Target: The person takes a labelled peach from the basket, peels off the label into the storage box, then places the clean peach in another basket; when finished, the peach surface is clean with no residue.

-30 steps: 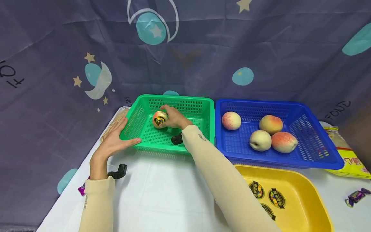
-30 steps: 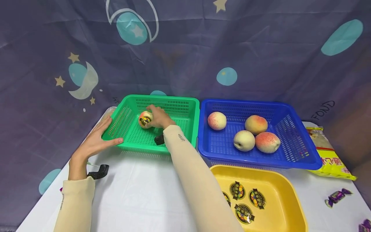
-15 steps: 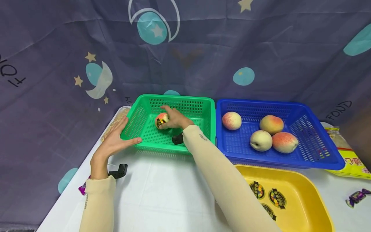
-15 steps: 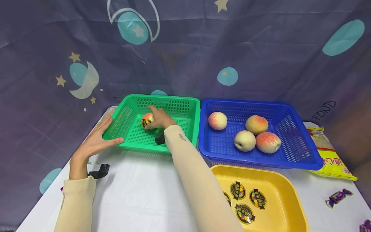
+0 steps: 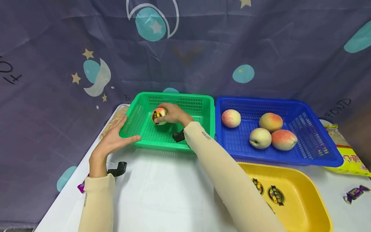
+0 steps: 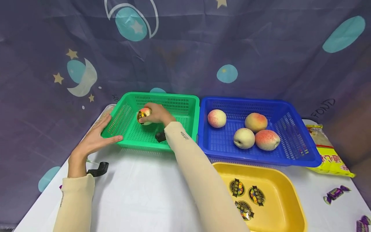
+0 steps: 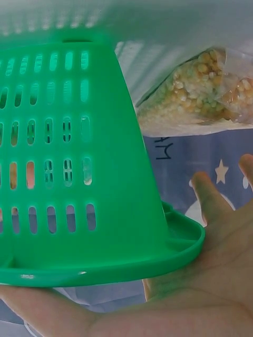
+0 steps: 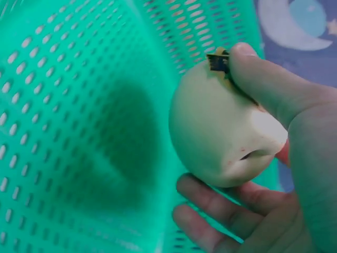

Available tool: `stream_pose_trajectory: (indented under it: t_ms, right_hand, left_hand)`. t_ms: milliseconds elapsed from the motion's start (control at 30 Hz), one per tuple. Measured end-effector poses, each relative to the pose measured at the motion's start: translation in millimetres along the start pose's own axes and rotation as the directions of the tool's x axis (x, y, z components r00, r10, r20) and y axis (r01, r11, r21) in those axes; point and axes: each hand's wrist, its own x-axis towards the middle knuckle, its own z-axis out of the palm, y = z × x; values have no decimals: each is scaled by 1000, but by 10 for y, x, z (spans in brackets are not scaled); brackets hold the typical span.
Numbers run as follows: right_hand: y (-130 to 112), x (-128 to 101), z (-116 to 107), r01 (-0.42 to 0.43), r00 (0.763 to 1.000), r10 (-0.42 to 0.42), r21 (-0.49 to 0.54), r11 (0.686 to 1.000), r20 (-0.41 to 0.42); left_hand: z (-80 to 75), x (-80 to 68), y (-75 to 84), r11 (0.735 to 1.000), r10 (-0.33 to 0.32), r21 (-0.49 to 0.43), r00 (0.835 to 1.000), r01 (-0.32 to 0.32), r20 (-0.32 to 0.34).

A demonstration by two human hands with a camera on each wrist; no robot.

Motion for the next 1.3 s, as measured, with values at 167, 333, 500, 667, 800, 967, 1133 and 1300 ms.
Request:
stream_pose_trajectory:
  t_ms: [167,333,500,667,800,967,1133,1300]
  right_hand:
    - [-175,-178,-172,54,999,-54,32,998,-6]
    - [-257,-456,-325,102,994,-100,66,993,-36]
    - [-200,-791,-430,173,984,-167,127,977,-55]
    - [-133,-1229,-516,227,973,-216,152,962,-88]
    - [-82,-1613,-541,248,968,-235,181,952,-88]
    - [-42,-2023,-502,244,970,-234,186,952,-70]
    - [17,-2328,-357,207,978,-208,163,965,-12]
    - [79,-2500,-168,198,978,-204,104,975,44]
  left_hand:
    - [3,-13,8,1000,10,1,1000,-10,-5]
    - [21,-33,-7,1000,6,-2,1000,-6,1]
    - [33,-47,-13,1000,3,1,1000,-3,5]
    - [42,-46,-12,1000,5,-4,1000,-5,8]
    - [29,-54,20,1000,28,14,1000,-28,-11]
    - [8,-79,202,986,163,32,984,-161,-66]
    - [81,-131,602,916,391,-45,912,-399,-123]
    - [286,-254,1011,787,595,-119,796,-605,-110]
